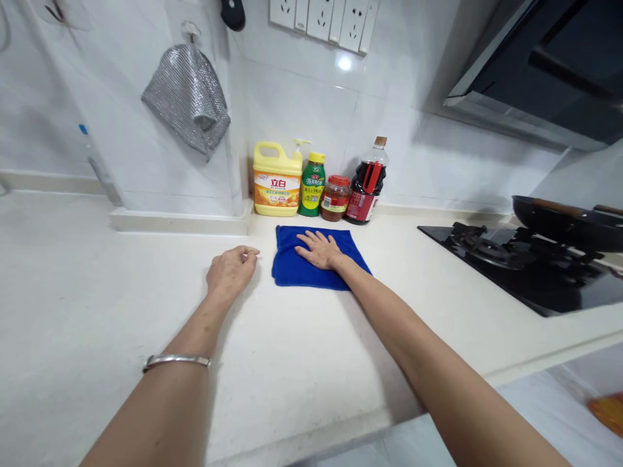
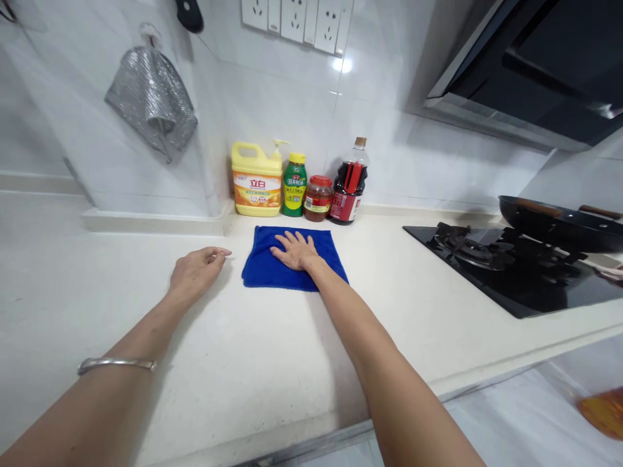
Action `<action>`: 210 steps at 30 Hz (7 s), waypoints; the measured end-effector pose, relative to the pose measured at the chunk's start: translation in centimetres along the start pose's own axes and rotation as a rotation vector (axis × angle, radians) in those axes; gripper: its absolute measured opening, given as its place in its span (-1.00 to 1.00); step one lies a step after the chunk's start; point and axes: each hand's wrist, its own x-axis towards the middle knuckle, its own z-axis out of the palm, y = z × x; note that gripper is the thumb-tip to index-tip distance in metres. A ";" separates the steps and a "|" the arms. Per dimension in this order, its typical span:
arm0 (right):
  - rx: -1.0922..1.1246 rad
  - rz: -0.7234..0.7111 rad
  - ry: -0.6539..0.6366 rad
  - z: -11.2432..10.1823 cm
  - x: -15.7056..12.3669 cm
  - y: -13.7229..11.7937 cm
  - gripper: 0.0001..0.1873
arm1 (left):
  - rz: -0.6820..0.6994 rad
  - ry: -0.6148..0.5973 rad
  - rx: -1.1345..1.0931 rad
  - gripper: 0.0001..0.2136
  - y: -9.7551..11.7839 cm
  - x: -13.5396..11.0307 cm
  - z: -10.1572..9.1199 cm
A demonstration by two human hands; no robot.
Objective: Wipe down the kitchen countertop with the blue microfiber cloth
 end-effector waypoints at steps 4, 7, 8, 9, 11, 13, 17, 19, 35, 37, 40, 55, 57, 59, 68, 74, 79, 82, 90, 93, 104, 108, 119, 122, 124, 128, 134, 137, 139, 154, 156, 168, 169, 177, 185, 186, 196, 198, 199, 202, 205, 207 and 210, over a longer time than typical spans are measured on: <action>-0.031 0.097 0.005 -0.2 0.1 3.7 -0.25 | 0.004 -0.049 0.068 -0.61 0.3 -0.1 -0.2; -0.039 0.161 0.018 -0.2 -0.5 6.5 -0.27 | 0.007 -0.078 0.109 -0.61 0.6 -0.3 -0.2; -0.040 0.182 0.024 -0.2 -0.9 7.4 -0.27 | 0.007 -0.087 0.120 -0.62 0.6 -0.4 -0.2; -0.042 0.205 0.030 -0.3 -1.3 8.2 -0.27 | 0.007 -0.095 0.131 -0.62 0.6 -0.4 -0.2; -0.046 0.251 0.043 -0.3 -2.3 9.9 -0.28 | 0.015 -0.100 0.146 -0.62 0.6 -0.4 -0.2; -0.053 0.294 0.056 -0.3 -3.5 11.4 -0.29 | 0.034 -0.098 0.154 -0.62 0.4 -0.3 -0.1; -0.072 0.379 0.077 -0.3 -6.3 14.0 -0.31 | 0.060 -0.096 0.165 -0.61 0.4 -0.3 -0.1; -0.085 0.417 0.082 -0.4 -7.9 14.9 -0.31 | 0.062 -0.098 0.168 -0.61 0.5 -0.4 -0.2; -0.193 0.528 0.060 0.5 -18.8 13.2 -0.33 | 0.115 -0.112 0.120 -0.58 0.1 -0.2 -0.2; -0.208 0.504 0.059 0.6 -20.2 12.1 -0.33 | 0.119 -0.114 0.114 -0.58 0.0 -0.2 -0.2; -0.239 0.474 0.058 1.0 -21.8 10.1 -0.34 | 0.126 -0.115 0.108 -0.58 0.0 -0.2 -0.2; -0.149 0.058 0.001 0.9 -26.2 -6.0 -0.28 | 0.121 -0.116 0.126 -0.58 0.1 0.0 -0.1; -0.114 -0.004 -0.021 0.9 -25.8 -7.7 -0.27 | 0.122 -0.121 0.128 -0.58 0.1 -0.1 -0.2; -0.072 -0.056 -0.046 0.9 -25.2 -9.2 -0.25 | 0.122 -0.125 0.131 -0.58 0.2 -0.1 -0.2; 0.030 -0.235 -0.072 0.8 -21.1 -12.7 -0.20 | 0.116 -0.110 0.126 -0.61 0.2 0.2 -0.1; 0.013 -0.323 -0.046 1.3 -16.7 -12.8 -0.19 | 0.015 0.073 -0.038 -0.62 -0.6 0.8 -0.3; 0.014 -0.353 -0.019 1.5 -12.3 -12.4 -0.21 | -0.154 0.235 -0.189 -0.67 -1.1 1.2 -0.5; 0.012 -0.350 -0.004 1.4 -9.7 -11.9 -0.23 | -0.183 0.270 -0.183 -0.66 -1.1 1.3 -0.5; 0.002 -0.264 -0.005 1.1 -3.0 -10.0 -0.25 | -0.174 0.241 -0.177 -0.68 -0.8 1.0 -0.1; 0.010 -0.220 -0.004 1.1 -1.0 -9.0 -0.24 | -0.144 0.215 -0.171 -0.66 -1.0 0.9 -0.1; 0.025 -0.031 -0.007 0.3 2.4 -2.8 -0.24 | -0.105 0.123 -0.088 -0.61 -0.9 0.7 -0.4; 0.015 0.055 -0.003 -0.1 2.1 1.0 -0.25 | -0.109 0.068 -0.025 -0.61 -0.9 0.8 -0.4; -0.046 0.414 0.058 -0.9 -4.8 14.0 -0.29 | -0.086 0.036 0.014 -0.59 -0.8 1.0 -0.5; -0.061 0.479 0.062 -1.0 -7.5 15.4 -0.29 | -0.095 0.022 0.006 -0.59 -0.6 1.0 -0.6; -0.074 0.512 0.062 -1.0 -9.2 15.6 -0.29 | -0.087 0.008 0.007 -0.58 -0.6 1.1 -0.6; -0.097 0.562 0.061 -1.0 -12.3 14.5 -0.29 | 0.008 -0.006 0.022 -0.57 -0.5 1.0 -0.5; -0.115 0.557 0.053 -0.8 -16.8 10.8 -0.27 | 0.260 -0.054 0.145 -0.60 0.9 -0.5 -0.3; -0.116 0.517 0.042 -0.5 -18.8 8.4 -0.26 | 0.445 -0.068 0.213 -0.61 2.4 -2.2 0.3; -0.106 0.474 0.041 -0.3 -20.0 6.5 -0.26 | 0.594 -0.061 0.204 -0.62 3.5 -3.5 0.7; 0.026 -0.007 0.098 1.9 -19.2 -10.0 -0.18 | 0.871 -0.367 0.111 -0.44 6.9 -7.6 3.2; 0.050 -0.004 0.095 1.8 -19.0 -10.6 -0.17 | 0.820 -0.442 0.099 -0.41 5.8 -6.7 3.2; 0.091 -0.157 0.119 1.1 -21.6 -6.6 -0.29 | 0.831 -0.390 0.247 -0.40 1.9 -3.3 4.0; 0.108 -0.179 0.125 0.9 -22.0 -5.4 -0.31 | 0.826 -0.379 0.262 -0.41 1.9 -3.4 4.1; 0.152 -0.171 0.196 0.1 -22.5 1.7 -0.47 | 0.588 -0.369 0.323 -0.35 4.0 -4.5 3.6; 0.233 -0.126 0.232 1.1 -18.7 2.0 -0.49 | 0.619 -0.298 0.251 -0.37 3.0 -4.7 2.5; 0.263 -0.131 0.249 1.2 -18.5 2.1 -0.50 | 0.639 -0.286 0.220 -0.36 2.8 -4.7 2.3; 0.240 -0.140 0.303 1.5 -19.0 2.4 -0.50 | 0.671 -0.335 0.292 -0.43 2.3 -4.1 3.5; 0.234 -0.137 0.305 1.6 -19.2 2.4 -0.50 | 0.667 -0.326 0.288 -0.44 2.1 -4.0 3.5; 0.234 -0.136 0.311 1.6 -19.3 2.4 -0.50 | 0.666 -0.318 0.288 -0.44 2.0 -4.0 3.4; 0.236 -0.134 0.353 1.5 -19.1 2.2 -0.53 | 0.659 -0.283 0.281 -0.42 2.1 -4.4 2.9; 0.188 -0.119 0.432 1.2 -18.8 2.2 -0.60 | 0.716 -0.217 0.211 -0.41 3.2 -5.6 2.2; 0.147 -0.077 0.476 0.8 -18.7 2.2 -0.63 | 0.794 -0.203 0.149 -0.41 4.7 -7.0 2.1; 0.118 0.040 0.510 0.3 -18.7 2.6 -0.64 | 0.869 -0.299 0.131 -0.40 7.2 -9.6 2.7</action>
